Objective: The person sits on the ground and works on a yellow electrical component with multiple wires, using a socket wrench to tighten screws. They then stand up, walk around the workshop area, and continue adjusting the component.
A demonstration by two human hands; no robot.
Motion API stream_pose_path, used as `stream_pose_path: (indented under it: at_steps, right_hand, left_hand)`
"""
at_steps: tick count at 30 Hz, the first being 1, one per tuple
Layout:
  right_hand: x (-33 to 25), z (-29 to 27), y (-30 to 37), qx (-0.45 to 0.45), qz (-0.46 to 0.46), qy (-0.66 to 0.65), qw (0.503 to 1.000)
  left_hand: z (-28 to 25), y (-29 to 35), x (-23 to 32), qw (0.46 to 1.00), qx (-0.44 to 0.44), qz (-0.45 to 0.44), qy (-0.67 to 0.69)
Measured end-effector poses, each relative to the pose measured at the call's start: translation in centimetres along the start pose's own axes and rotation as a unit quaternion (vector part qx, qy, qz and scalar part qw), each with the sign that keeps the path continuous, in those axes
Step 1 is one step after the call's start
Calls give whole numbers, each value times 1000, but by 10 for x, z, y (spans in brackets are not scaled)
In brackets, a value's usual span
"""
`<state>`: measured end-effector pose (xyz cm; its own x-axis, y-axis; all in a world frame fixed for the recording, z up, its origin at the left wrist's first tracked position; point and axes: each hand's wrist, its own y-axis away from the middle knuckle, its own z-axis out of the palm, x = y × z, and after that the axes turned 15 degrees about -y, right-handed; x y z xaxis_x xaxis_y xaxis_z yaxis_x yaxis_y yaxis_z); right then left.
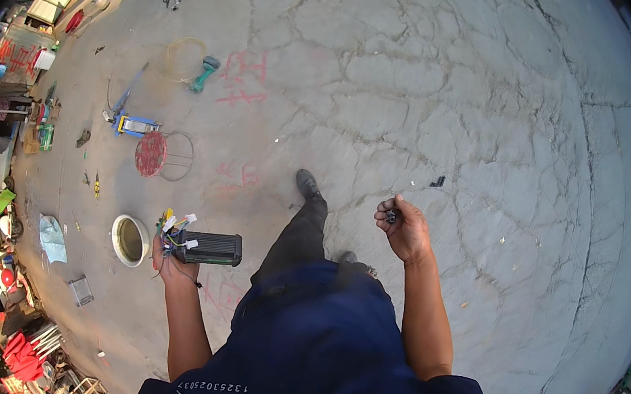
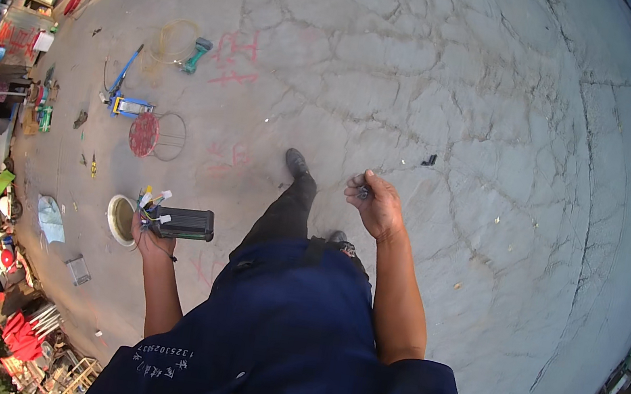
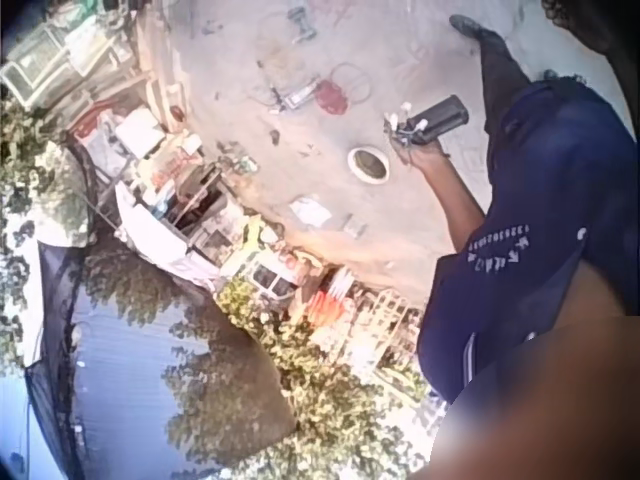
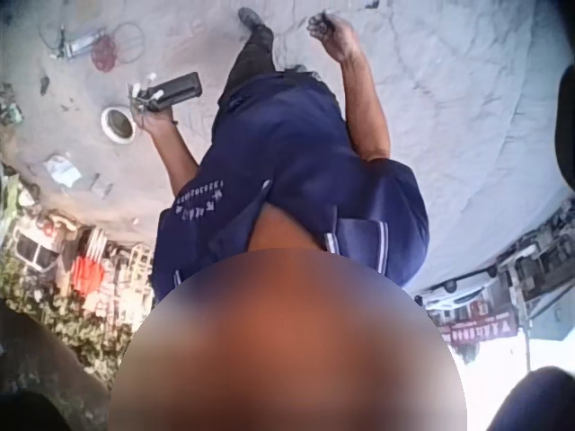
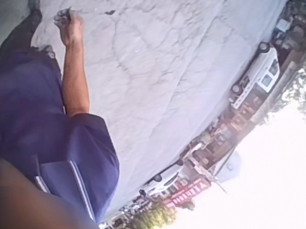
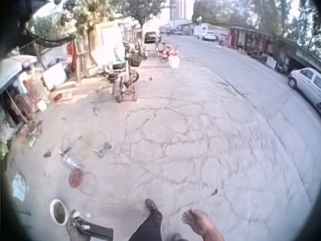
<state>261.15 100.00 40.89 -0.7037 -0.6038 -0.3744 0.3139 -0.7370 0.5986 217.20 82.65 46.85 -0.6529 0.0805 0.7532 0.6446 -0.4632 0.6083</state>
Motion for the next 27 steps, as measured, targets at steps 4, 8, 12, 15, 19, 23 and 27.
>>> stream_pose_path:
  at_steps: [4,8,12,15,19,23,27]
  right_hand:
    - [-25,32,-43,82,-24,34,996]
    - [-43,70,-101,121,-38,76,989]
    - [-57,108,-139,24,-16,-25,999]
    - [-63,135,-175,51,-14,9,999]
    - [-76,168,-239,6,42,-20,999]
    - [-92,208,-332,44,79,48,995]
    - [-119,254,-428,13,102,101,990]
  left_hand:
    - [89,-66,28,1000,-11,-28,-8]
    - [152,-127,70,998,-66,7,20]
    - [191,-169,103,998,-36,21,49]
    - [201,-194,111,998,-54,-10,37]
    - [211,-233,109,999,0,-20,34]
    - [236,-258,115,997,63,-5,32]
    - [293,-284,140,993,112,29,28]
